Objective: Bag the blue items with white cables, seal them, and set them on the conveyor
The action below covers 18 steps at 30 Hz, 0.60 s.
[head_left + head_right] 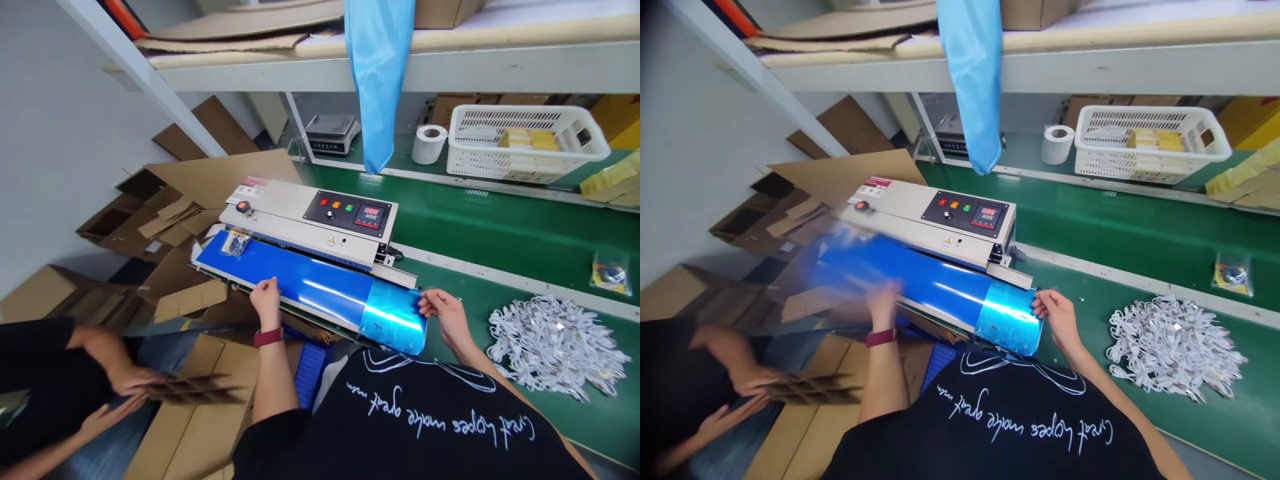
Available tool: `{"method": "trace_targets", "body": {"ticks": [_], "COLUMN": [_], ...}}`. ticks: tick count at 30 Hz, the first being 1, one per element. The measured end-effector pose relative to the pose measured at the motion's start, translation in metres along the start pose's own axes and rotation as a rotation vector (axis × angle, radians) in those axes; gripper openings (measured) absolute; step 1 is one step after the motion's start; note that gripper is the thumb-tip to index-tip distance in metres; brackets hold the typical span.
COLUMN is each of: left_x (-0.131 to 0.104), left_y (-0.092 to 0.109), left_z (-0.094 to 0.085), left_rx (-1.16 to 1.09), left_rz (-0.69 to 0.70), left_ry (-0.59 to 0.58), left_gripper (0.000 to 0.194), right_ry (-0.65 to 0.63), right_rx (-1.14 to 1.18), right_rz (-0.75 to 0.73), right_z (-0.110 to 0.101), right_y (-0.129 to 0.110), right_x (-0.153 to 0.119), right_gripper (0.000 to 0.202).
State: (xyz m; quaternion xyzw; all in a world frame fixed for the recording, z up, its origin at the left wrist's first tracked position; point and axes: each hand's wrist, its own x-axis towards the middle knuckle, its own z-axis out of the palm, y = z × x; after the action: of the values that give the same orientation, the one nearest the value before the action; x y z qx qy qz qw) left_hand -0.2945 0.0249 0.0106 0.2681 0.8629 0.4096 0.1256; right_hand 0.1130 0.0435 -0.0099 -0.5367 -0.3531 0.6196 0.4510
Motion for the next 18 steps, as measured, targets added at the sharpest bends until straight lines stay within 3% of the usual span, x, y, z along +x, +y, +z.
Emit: {"method": "trace_targets", "body": {"ticks": [4,9,16,18], "left_x": [-0.017,-0.056,-0.128,-0.151], "left_y": [0.009,0.042,0.093,0.109], "left_z": [0.009,0.024,0.051,0.057], "left_rx": [-0.073,-0.11,-0.22,-0.253], "left_rz": [0.034,0.171,0.322,0.349], "left_ry": [-0.011,-0.104,-0.381,-0.53], "left_gripper": [0.022,0.024,0.025,0.023], "right_ry": [0.004,0.101,0.401,0.523], "right_rx": [0.02,0.038,0.039,0.037], "right_rz": [-0.008,-0.028,-0.091,-0.129], "right_z": [-0.009,-0.04,-0.125,-0.158], "right_y": [0.0,0.002,0.008,0.012], "right_x": [-0.001,-0.007,-0.023,-0.031], "right_gripper": [0.03,0.03,0.033,0.034]}}
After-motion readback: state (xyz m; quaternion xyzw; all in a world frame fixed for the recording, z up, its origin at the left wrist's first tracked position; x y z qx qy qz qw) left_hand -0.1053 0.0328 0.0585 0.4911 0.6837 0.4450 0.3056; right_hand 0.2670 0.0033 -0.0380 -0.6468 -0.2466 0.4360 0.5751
